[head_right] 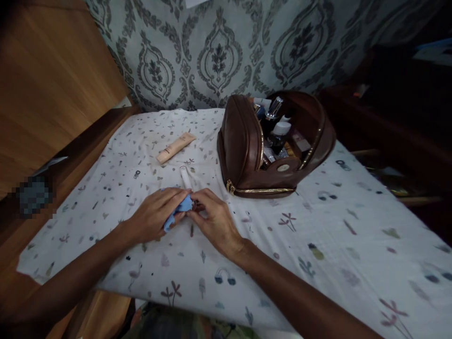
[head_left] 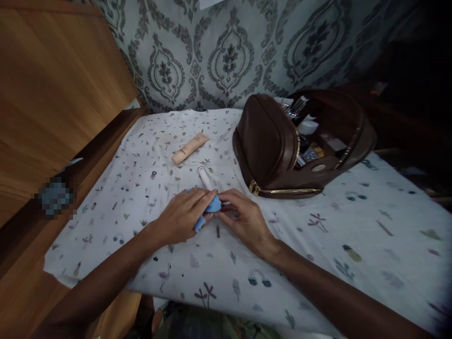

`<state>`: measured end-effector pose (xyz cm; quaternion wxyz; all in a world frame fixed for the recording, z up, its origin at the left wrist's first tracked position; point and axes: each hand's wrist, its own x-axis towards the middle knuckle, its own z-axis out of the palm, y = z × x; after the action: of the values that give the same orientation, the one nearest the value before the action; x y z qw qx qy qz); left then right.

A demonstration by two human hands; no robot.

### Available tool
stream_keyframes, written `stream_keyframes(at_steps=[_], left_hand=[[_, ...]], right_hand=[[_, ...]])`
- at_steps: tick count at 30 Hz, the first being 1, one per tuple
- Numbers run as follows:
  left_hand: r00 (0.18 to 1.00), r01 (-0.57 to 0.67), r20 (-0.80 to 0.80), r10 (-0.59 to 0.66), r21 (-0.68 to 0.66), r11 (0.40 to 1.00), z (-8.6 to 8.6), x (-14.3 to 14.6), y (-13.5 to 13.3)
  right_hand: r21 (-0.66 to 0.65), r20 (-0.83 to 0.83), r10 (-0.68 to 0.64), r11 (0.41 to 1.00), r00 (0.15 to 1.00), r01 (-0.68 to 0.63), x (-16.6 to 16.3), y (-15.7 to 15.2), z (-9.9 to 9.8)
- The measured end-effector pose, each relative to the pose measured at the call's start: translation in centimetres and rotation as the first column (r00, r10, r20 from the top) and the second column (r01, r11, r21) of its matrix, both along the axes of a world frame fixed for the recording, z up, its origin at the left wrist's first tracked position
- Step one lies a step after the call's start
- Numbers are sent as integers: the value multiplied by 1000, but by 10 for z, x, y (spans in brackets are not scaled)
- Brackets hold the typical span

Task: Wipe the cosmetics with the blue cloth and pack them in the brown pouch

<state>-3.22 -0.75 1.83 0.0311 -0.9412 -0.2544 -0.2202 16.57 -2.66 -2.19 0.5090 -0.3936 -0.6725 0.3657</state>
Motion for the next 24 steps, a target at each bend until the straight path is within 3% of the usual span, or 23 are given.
stream_keyframes(at_steps=[4, 10, 19, 24], left_hand=[[990, -96, -114, 78, -162, 982, 0, -18, 13], [970, -179, -223, 93, -403, 898, 7, -51, 32], [987, -123, -140, 83, -310, 943, 0, -47, 32], [971, -197, -200, 130, -368, 909, 5, -53, 34]], right_hand=[[-137, -43, -82, 988, 996, 75, -1, 4, -7], [-164, -68, -43, 986, 997, 32, 2, 7, 0], [-331, -68, 59, 940, 996, -78, 7, 10, -1], [-364, -163, 23, 928, 986, -81, 8, 12, 3]])
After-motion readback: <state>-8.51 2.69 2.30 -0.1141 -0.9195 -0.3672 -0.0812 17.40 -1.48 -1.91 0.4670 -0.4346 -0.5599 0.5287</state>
